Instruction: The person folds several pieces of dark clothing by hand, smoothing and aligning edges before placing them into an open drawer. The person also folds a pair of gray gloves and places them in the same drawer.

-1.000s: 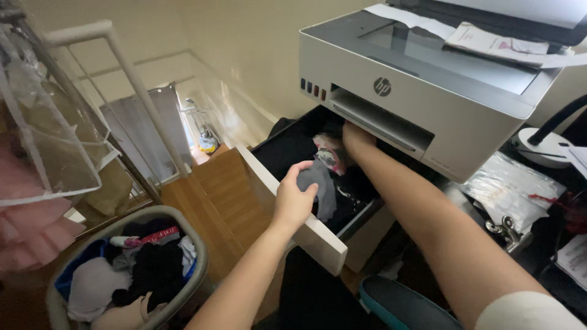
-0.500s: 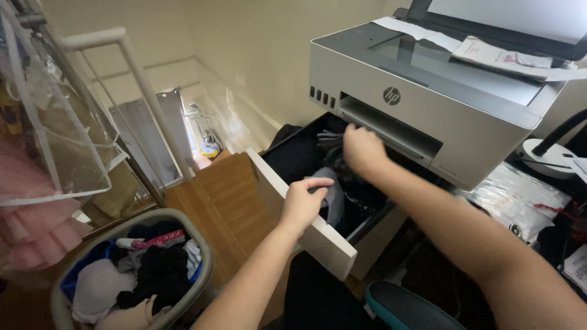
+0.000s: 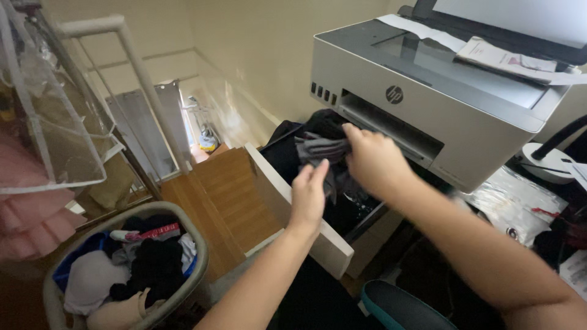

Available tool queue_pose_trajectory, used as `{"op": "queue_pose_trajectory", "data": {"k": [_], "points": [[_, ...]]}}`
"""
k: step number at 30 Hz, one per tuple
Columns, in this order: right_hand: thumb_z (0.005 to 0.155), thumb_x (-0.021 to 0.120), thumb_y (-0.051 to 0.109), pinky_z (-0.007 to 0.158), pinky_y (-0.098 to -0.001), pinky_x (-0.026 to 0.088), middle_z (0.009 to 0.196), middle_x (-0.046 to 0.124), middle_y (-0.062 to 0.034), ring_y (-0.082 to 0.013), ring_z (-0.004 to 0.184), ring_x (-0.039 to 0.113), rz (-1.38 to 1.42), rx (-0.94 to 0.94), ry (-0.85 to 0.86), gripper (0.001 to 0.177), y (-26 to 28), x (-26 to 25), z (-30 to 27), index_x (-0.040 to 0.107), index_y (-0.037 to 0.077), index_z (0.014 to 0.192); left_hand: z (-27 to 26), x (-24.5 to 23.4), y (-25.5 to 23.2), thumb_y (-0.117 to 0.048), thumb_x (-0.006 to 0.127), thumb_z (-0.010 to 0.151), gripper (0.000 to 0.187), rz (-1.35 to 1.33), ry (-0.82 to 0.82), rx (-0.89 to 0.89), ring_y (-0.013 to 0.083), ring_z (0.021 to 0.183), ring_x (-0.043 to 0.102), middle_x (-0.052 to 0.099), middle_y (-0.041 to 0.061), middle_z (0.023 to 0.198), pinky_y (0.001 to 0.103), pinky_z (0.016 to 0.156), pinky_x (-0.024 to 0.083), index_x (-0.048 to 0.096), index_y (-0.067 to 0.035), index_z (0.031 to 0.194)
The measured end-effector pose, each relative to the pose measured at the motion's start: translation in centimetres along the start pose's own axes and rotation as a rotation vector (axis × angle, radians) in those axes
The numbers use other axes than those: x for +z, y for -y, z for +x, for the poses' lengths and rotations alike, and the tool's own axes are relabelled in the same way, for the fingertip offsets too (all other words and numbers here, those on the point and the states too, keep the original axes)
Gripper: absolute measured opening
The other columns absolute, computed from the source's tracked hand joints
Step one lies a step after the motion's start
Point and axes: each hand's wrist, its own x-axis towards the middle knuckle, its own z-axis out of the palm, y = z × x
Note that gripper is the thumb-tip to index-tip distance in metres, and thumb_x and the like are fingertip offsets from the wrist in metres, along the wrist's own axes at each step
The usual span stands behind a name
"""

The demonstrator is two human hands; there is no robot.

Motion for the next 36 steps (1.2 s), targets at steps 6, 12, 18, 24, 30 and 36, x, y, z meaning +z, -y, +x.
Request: {"op": "queue_pose_trajectory", "data": {"k": [6,12,18,24,30,36], "points": [[0.077,0.075,0.012,0.067,-0.0404,0.059,0.127,0.065,-0.0197,-0.0354,0.09,0.071,-0.064,-0.213,-0.192,0.066,3.5,1.0,-4.4,0.055,0.009,0.14,-2.3,-1.5,-2.9,-0.041,0.064,0.09,0.038,-0.436,-0.048,-0.254,0.012,0.094,0.068,0.071,0.001,0.105,0.037,0.08,0.056,0.067,-0.012,0.115],[0.072,0.089,0.03,0.083,-0.0392,0.057,0.118,0.064,-0.0172,-0.0323,0.104,0.066,0.362,-0.335,-0.19,0.062,3.4,0.4,-5.4,0.063,0.008,0.124,-2.8,-2.6,-2.3,-0.035,0.068,0.093,0.04,-0.379,-0.117,-0.134,0.0174,0.091,0.069,0.07,0.008,0.108,0.034,0.068,0.055,0.067,-0.005,0.119],[0.073,0.091,0.037,0.084,-0.0373,0.057,0.101,0.071,-0.0151,-0.0282,0.094,0.072,0.642,-0.016,-0.157,0.066,2.9,0.6,-4.2,0.055,-0.001,0.113,-3.6,-2.0,-1.3,-0.027,0.066,0.095,0.035,-0.071,-0.091,0.038,0.0148,0.091,0.069,0.072,0.005,0.106,0.032,0.073,0.06,0.066,-0.003,0.12],[0.072,0.09,0.037,0.088,-0.0389,0.058,0.109,0.073,-0.0215,-0.0306,0.104,0.074,0.682,0.061,-0.183,0.079,3.2,0.2,-4.1,0.051,-0.007,0.125,-4.4,-1.6,-1.8,-0.018,0.075,0.093,0.033,0.332,-0.108,0.458,0.0209,0.096,0.072,0.076,0.013,0.104,0.035,0.086,0.056,0.066,0.004,0.115],[0.084,0.084,0.03,0.096,-0.0374,0.055,0.118,0.072,-0.0199,-0.0326,0.112,0.072,0.689,-0.046,-0.293,0.064,4.1,0.4,-5.4,0.056,-0.005,0.131,-3.3,-1.7,-0.8,-0.015,0.076,0.09,0.029,0.352,-0.216,0.401,0.0199,0.086,0.069,0.073,0.013,0.096,0.035,0.077,0.055,0.066,0.006,0.108],[0.092,0.075,0.031,0.086,-0.0313,0.051,0.103,0.068,-0.0093,-0.0204,0.094,0.064,0.848,-0.024,-0.237,0.046,3.9,1.4,-5.8,0.065,0.0,0.125,-2.5,-2.3,1.0,-0.008,0.074,0.087,0.023,-0.23,-0.21,0.142,0.0134,0.079,0.067,0.071,0.005,0.097,0.03,0.064,0.054,0.069,0.002,0.108]]}}
